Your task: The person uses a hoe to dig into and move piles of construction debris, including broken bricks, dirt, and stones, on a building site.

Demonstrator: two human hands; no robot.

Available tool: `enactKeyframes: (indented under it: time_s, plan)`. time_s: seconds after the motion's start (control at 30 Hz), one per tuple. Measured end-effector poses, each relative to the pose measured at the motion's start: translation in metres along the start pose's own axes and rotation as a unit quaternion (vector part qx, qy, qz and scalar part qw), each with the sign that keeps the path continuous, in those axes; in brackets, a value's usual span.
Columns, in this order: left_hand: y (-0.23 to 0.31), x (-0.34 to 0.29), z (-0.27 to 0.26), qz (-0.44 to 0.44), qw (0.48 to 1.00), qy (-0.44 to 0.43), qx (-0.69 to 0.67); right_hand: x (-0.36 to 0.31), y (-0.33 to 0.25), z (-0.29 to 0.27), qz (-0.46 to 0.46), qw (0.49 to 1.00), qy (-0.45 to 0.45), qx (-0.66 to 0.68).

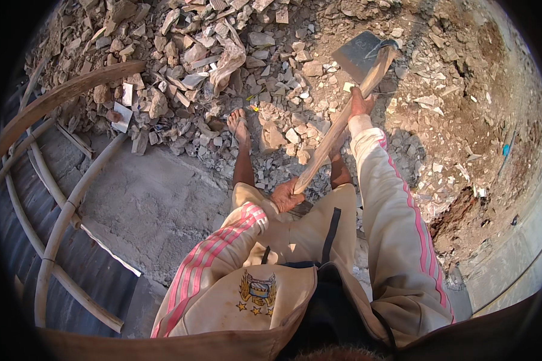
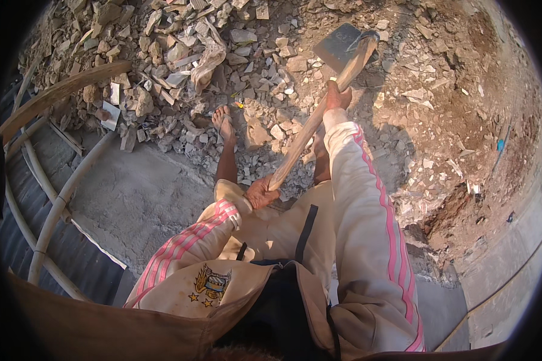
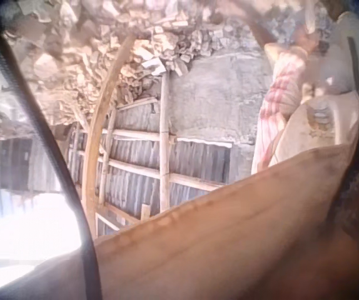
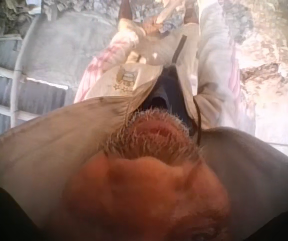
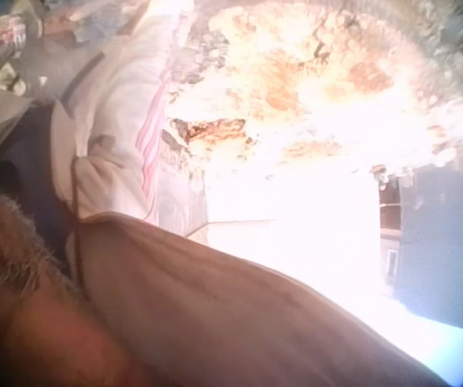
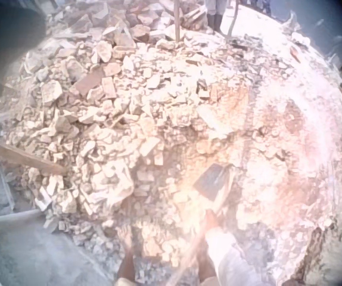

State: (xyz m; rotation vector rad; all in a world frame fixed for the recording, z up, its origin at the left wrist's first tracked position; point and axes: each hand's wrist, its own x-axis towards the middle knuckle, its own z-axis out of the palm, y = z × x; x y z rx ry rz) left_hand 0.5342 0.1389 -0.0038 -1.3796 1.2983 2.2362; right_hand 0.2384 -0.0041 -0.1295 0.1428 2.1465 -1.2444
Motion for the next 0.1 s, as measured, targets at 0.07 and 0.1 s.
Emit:
enactKeyframes:
  time_s: [0.07, 0.1]
  plan:
    - [-0.028, 0.042, -0.036, 0.001, 0.999, 0.031, 0.014, 0.004, 0.013, 0.062, 0.041, 0.995, -0.091, 0.016]
    - [-0.012, 0.066, -0.052, -0.037, 0.998, 0.02, 0.052, 0.034, 0.026, 0.079, -0.026, 0.998, -0.056, 0.009]
